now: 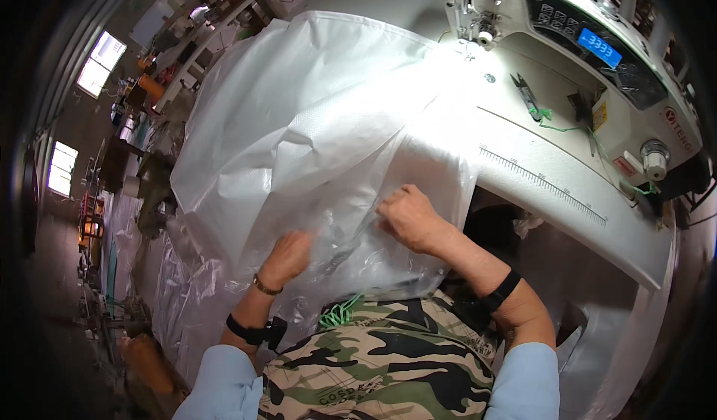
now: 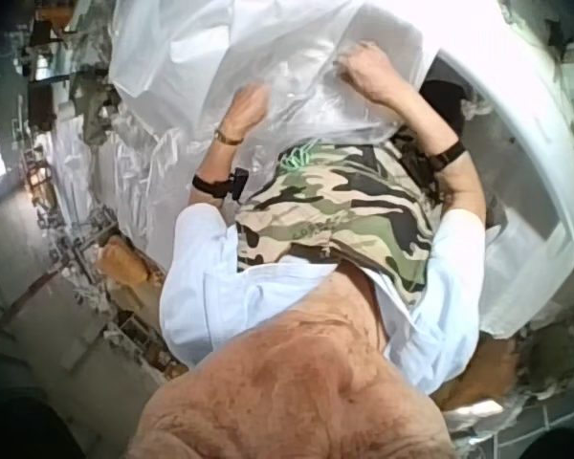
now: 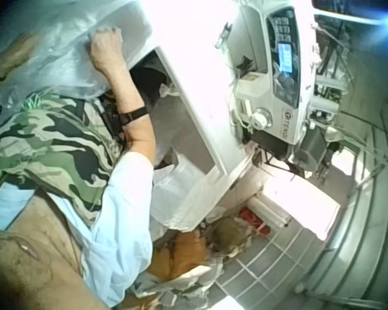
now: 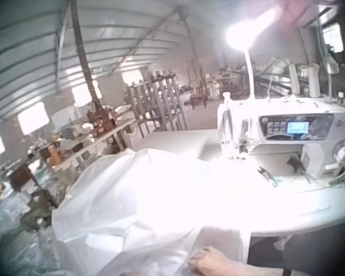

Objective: Sewing large white plastic sheets using an industrial sewing machine.

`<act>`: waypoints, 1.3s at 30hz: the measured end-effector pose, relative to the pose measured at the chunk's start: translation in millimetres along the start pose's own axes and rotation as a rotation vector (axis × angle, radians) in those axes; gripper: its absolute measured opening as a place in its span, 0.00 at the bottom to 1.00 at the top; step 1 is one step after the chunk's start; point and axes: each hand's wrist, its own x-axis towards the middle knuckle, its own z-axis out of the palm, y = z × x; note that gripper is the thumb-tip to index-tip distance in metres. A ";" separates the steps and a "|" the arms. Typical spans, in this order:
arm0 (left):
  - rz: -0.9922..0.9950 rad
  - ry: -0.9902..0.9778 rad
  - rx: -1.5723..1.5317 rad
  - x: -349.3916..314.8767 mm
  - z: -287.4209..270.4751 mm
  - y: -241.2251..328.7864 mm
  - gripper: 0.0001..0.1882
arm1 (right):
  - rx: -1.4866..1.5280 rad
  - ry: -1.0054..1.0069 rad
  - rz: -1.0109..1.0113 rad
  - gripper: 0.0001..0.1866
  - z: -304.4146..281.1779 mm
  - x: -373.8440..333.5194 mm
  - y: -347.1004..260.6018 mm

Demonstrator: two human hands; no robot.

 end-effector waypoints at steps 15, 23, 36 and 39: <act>-0.494 1.132 0.252 -59.6 -60.8 -60.4 0.39 | 1.786 0.858 0.448 0.43 -43.7 48.6 -39.2; -0.295 1.289 0.040 -110.6 -230.7 -124.2 0.19 | 2.048 0.584 0.268 0.41 -64.2 83.5 -44.7; -0.111 0.851 0.035 -155.9 -376.7 -60.0 0.05 | 2.049 0.488 -0.296 0.26 -134.5 94.8 -80.5; -0.143 0.536 -0.095 -142.0 -329.7 -49.1 0.04 | 1.834 0.525 -0.194 0.15 -112.1 70.0 -84.0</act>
